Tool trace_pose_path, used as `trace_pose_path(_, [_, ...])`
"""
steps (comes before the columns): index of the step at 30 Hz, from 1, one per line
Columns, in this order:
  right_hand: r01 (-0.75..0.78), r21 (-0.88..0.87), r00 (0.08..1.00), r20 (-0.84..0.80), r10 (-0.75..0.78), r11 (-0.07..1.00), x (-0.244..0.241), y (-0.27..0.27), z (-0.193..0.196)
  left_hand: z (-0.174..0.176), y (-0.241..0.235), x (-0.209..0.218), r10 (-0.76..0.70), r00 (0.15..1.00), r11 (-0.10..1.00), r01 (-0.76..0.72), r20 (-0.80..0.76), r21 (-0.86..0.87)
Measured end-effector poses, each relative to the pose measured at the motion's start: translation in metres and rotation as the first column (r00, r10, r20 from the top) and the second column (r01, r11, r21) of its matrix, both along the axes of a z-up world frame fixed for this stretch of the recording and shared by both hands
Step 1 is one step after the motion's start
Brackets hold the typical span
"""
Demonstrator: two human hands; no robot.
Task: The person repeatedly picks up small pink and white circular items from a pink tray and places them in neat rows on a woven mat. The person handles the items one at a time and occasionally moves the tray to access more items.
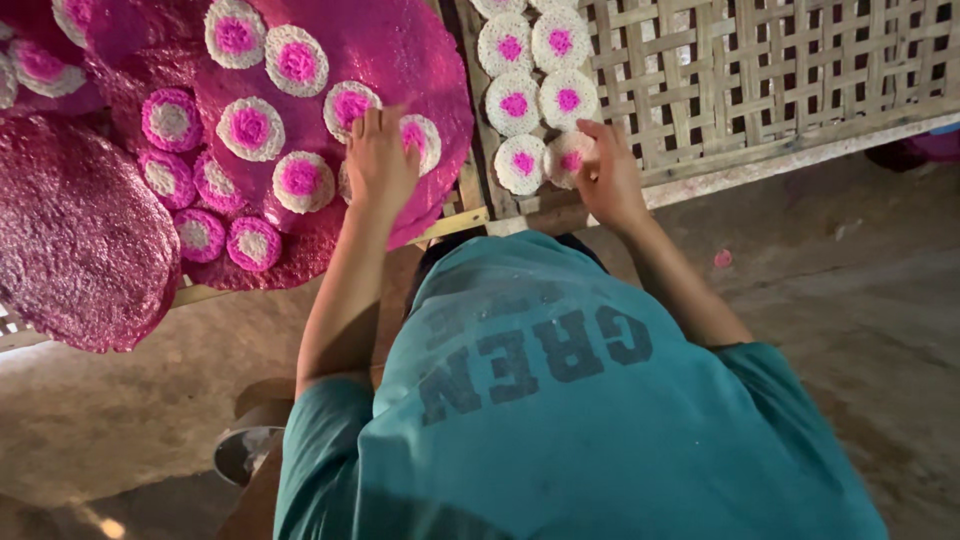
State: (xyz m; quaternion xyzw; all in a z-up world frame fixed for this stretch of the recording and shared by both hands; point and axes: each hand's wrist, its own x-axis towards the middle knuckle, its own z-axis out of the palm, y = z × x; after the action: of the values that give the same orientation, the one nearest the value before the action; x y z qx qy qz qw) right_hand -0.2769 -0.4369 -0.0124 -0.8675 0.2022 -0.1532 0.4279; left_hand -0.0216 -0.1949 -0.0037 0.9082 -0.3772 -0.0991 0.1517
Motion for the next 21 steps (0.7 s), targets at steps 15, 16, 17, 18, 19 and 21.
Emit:
trace_pose_path(15, [-0.033,0.986,0.984,0.004,-0.176,-0.162,0.079,-0.034,-0.071,0.06,-0.064,-0.035,-0.113,0.95,0.904,-0.023,-0.291,-0.427])
trace_pose_path(16, [0.014,0.994,0.975,-0.038,-0.218,-0.109,0.09,-0.06,-0.083,0.053,-0.061,-0.019,-0.067,0.971,0.857,-0.061,-0.228,-0.512])
trace_pose_path(17, [0.017,1.0,0.964,-0.013,-0.265,0.013,0.097,-0.089,-0.092,0.046,-0.051,0.005,0.13,0.976,0.881,-0.195,-0.176,-0.431])
trace_pose_path(18, [0.023,0.991,0.951,0.019,-0.309,0.133,0.104,-0.125,-0.098,0.038,-0.043,0.027,0.318,0.942,0.872,-0.335,-0.106,-0.357])
trace_pose_path(19, [-0.036,0.986,0.923,0.094,-0.372,0.161,0.12,-0.158,-0.103,0.03,-0.036,0.05,0.53,0.748,0.758,-0.629,-0.4,-0.172])
trace_pose_path(21, [0.032,0.952,0.905,0.103,-0.414,0.305,0.153,-0.214,-0.109,0.016,-0.019,0.088,0.585,0.81,0.807,-0.578,0.035,-0.12])
